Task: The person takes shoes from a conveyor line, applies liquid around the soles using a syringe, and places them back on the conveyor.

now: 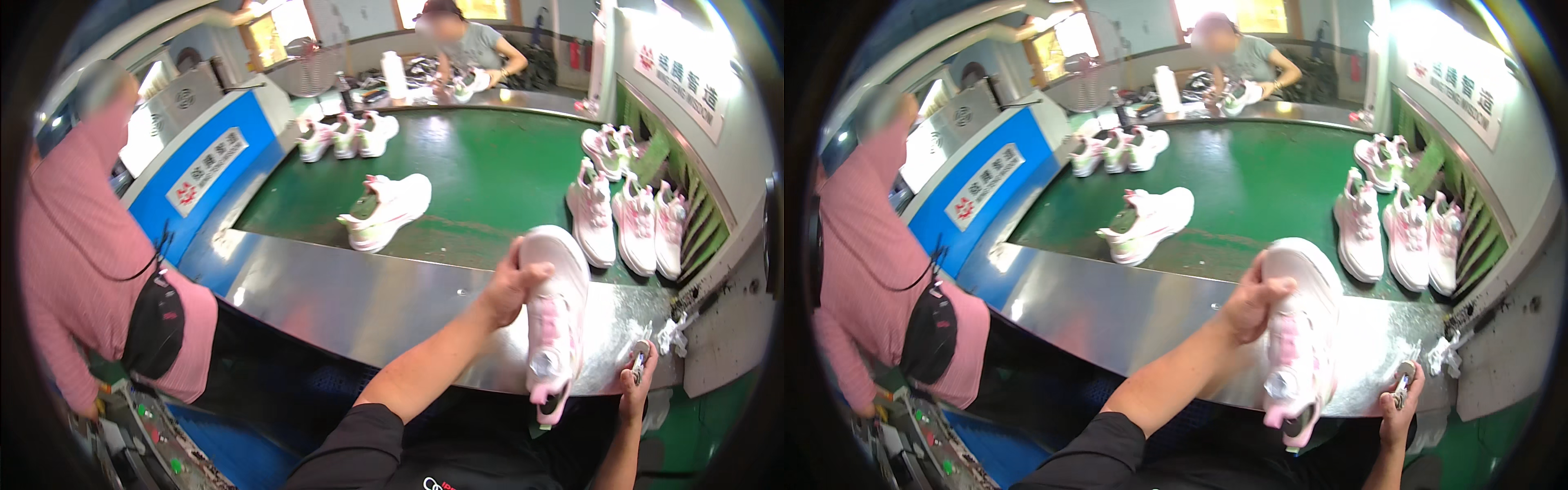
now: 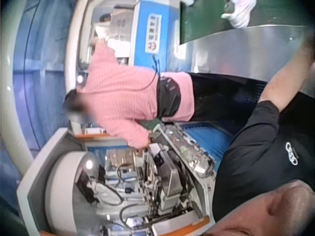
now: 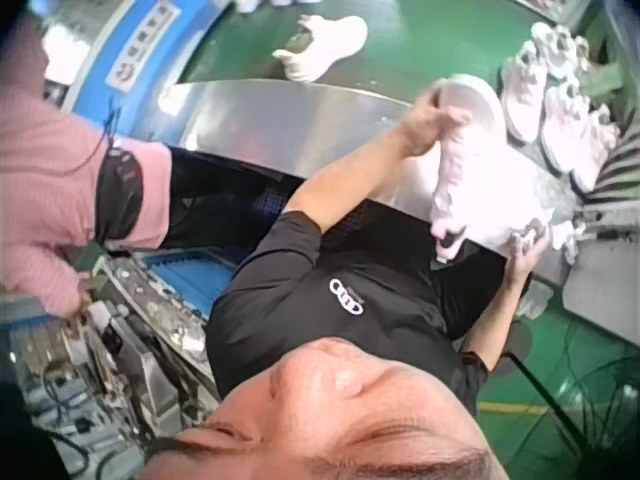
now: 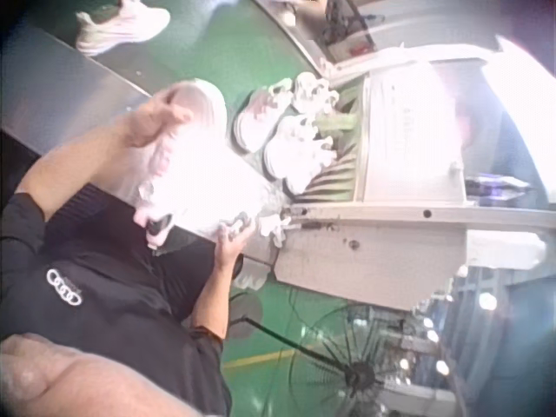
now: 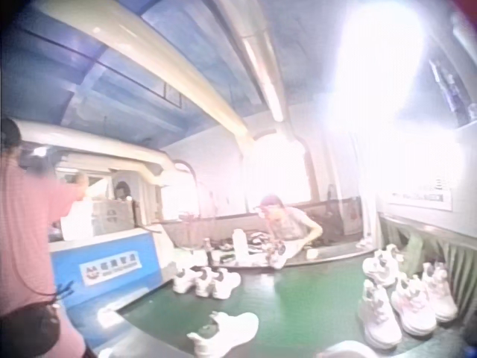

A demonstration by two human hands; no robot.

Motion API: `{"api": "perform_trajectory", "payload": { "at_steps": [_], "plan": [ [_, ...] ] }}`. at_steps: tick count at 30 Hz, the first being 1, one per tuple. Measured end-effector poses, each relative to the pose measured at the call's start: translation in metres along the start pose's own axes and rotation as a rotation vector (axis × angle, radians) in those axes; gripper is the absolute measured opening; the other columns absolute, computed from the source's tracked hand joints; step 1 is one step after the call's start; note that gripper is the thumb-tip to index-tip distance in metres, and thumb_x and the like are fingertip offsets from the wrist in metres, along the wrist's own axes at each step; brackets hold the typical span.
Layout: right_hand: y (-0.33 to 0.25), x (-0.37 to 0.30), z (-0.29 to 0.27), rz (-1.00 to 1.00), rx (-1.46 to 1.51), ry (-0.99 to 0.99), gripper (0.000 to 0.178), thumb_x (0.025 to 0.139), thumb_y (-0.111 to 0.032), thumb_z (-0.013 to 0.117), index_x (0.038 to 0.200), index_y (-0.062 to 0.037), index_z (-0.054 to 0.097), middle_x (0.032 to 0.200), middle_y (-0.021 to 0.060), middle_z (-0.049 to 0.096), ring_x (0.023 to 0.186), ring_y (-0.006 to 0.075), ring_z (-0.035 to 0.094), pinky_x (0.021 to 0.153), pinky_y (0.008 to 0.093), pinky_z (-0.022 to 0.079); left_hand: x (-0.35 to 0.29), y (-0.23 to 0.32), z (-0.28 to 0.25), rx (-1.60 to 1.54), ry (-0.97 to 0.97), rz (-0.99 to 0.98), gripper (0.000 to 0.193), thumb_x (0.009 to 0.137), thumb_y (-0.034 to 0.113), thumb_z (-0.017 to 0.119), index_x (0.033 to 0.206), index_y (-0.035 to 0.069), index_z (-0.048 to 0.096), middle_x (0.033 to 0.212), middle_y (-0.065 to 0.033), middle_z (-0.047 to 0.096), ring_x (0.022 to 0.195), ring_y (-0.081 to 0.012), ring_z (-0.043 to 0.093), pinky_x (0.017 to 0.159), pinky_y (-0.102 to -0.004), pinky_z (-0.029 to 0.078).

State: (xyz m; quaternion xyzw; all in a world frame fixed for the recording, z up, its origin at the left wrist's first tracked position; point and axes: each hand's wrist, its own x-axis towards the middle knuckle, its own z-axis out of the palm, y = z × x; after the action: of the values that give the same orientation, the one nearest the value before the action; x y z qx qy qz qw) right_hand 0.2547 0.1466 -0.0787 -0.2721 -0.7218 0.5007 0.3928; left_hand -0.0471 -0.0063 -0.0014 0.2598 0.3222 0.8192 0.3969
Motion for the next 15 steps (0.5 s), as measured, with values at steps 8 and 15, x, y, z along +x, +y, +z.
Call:
{"api": "perform_trajectory", "payload": {
  "at_steps": [8, 15],
  "plan": [
    [-0.021, -0.013, -0.018, 0.202, 0.12, 0.012, 0.108, 0.063, -0.063, 0.076, 0.139, -0.0046, 0.026, 0.106, 0.0008, 0.048, 0.08, 0.0067, 0.044, 0.07, 0.0198, 0.039, 0.006, -0.023, -0.042, -0.235, 0.055, -0.387, 0.059, 0.076, 0.034, 0.066, 0.121, 0.0, 0.052, 0.109, -0.0161, 0.063, 0.095, -0.0267, 0.064, 0.086, -0.0418, 0.053],
    [-0.031, -0.013, -0.021, 0.265, 0.135, 0.024, 0.113, 0.066, -0.064, 0.072, 0.145, -0.0022, 0.019, 0.103, 0.0112, 0.053, 0.065, 0.0068, 0.047, 0.055, 0.0176, 0.039, 0.004, -0.013, -0.034, -0.297, 0.097, -0.305, 0.057, 0.073, 0.021, 0.061, 0.124, 0.0, 0.047, 0.111, -0.0172, 0.061, 0.1, -0.029, 0.062, 0.089, -0.0412, 0.052]
  ]
}}
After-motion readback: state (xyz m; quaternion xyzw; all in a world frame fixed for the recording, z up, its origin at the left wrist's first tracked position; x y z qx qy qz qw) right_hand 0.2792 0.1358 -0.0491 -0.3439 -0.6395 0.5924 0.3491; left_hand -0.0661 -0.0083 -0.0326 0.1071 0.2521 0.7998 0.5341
